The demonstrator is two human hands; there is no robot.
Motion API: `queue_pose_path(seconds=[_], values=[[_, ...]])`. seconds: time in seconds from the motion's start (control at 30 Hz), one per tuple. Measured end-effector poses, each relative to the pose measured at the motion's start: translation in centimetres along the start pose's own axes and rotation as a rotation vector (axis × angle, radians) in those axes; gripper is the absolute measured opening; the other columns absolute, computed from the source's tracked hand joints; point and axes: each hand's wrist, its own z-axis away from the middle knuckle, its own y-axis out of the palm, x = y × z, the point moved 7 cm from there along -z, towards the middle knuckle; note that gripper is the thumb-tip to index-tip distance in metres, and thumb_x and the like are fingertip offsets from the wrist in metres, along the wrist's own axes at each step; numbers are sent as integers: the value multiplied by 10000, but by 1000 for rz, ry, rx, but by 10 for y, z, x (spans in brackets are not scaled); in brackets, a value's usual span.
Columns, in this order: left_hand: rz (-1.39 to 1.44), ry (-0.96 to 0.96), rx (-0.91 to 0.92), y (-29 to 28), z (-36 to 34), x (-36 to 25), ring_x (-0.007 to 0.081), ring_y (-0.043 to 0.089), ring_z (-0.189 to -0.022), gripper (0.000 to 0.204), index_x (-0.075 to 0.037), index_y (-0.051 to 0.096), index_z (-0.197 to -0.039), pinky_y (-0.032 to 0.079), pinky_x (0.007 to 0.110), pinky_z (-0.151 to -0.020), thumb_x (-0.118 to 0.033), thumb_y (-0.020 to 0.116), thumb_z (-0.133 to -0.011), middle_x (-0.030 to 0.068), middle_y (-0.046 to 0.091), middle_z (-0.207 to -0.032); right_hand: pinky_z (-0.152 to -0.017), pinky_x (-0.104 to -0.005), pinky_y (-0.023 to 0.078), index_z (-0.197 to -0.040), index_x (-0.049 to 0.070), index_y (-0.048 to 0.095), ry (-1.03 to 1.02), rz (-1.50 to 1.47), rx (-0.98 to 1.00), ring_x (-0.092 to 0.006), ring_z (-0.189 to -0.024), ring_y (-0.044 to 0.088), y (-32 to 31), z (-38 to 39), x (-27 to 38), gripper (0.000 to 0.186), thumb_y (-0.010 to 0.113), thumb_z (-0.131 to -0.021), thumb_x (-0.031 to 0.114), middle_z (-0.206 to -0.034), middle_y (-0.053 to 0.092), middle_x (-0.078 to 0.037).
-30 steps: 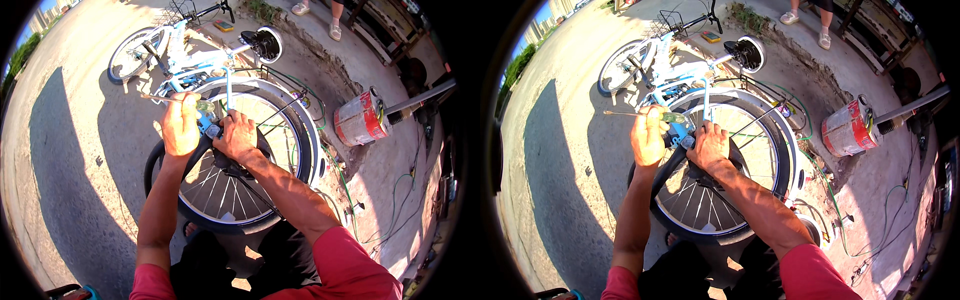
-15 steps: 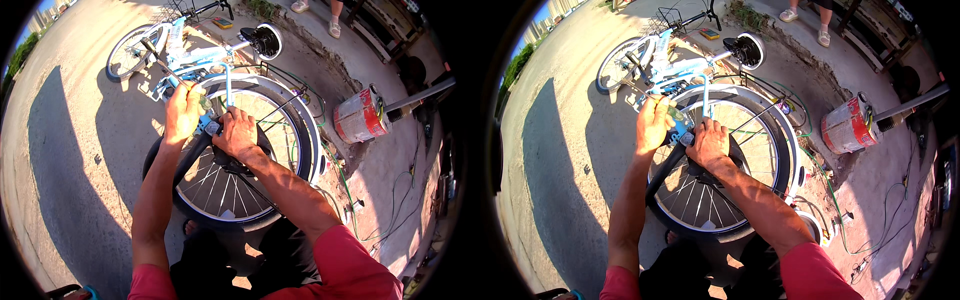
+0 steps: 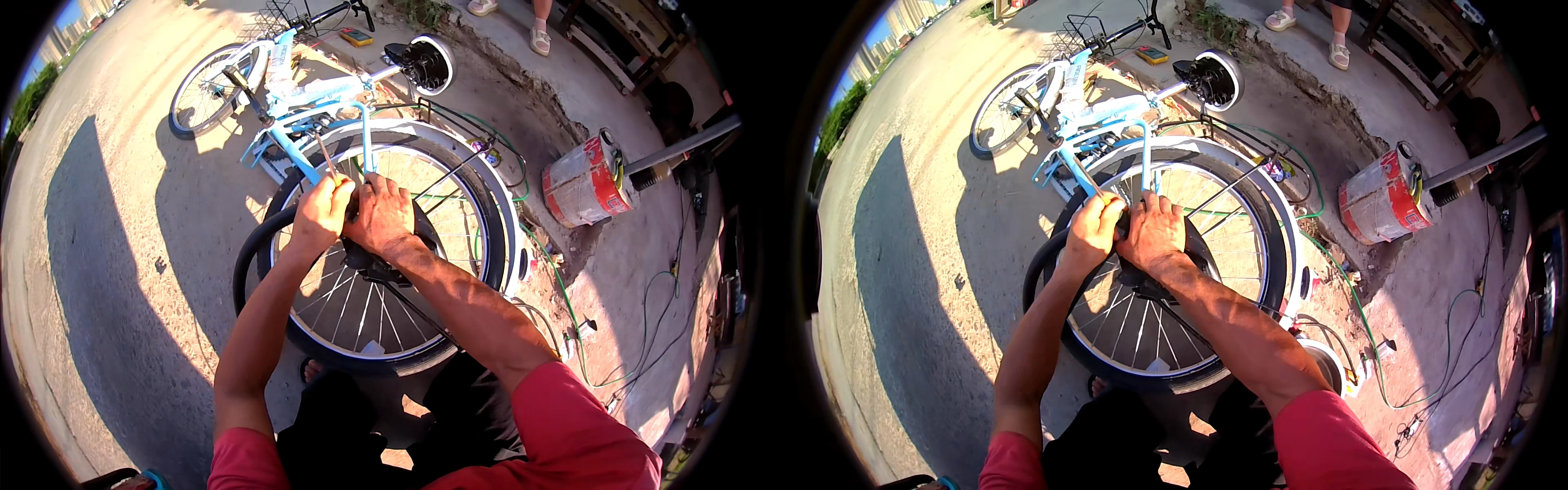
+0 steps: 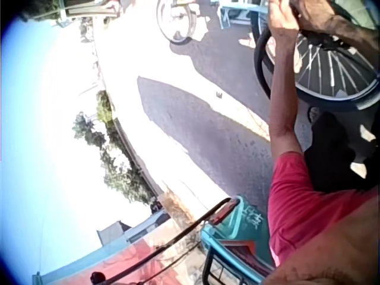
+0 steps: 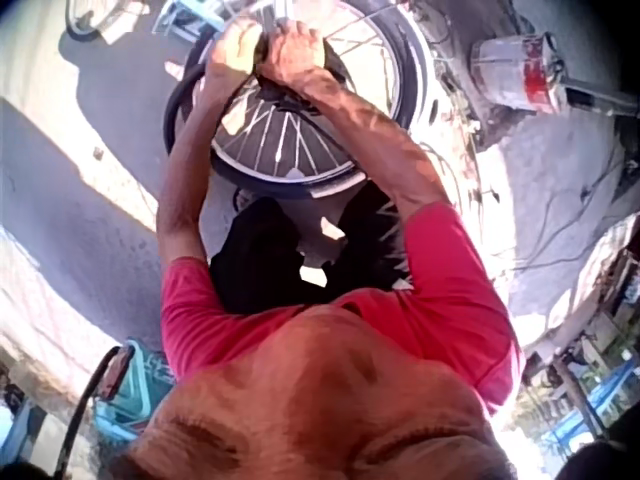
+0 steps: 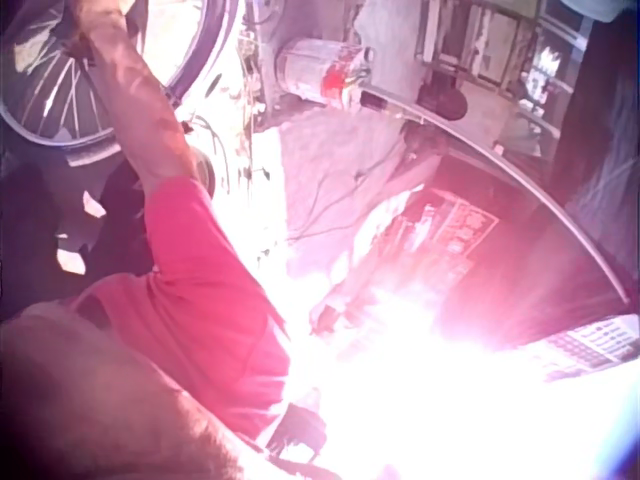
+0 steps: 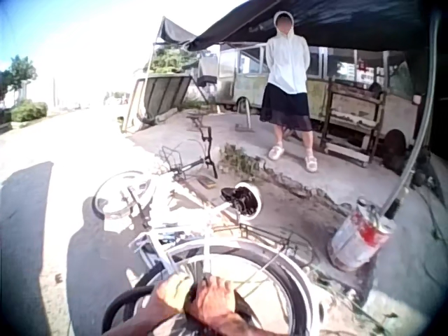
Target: The person uses a screwdriver to pry the tire away from the rim, then pulls the inner tube out of the tire by hand and places it in a basin of water.
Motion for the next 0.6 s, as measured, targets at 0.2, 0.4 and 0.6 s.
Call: queue_pose_path(seconds=[0.2,0.4,0.6], values=[[172,122,-268,-21,-4,-54,75,597,-674,211,-3,685,-1139,486,246,-616,-145,540,-1083,59,707,-892,-1105,-496,378,-1290,35,658,20,-17,81,-339,-1298,515,-2,0,-15,608,707,-805,398,-1389,544,-150],[80,-127,-48,-12,-7,-14,73,574,-637,241,-1,693,-1116,468,244,-593,-207,573,-1077,17,659,-800,-1129,-506,361,-1311,28,649,3,-23,66,-339,-1315,502,15,2,-11,619,697,-805,382,-1417,519,-152],[-4,1,-42,-6,-3,-14,72,573,-627,205,-2,684,-1108,477,249,-597,-166,565,-1072,36,661,-797,-1094,-503,379,-1258,38,678,3,-14,61,-342,-1303,507,-11,0,-6,598,718,-784,401,-1398,518,-157]])
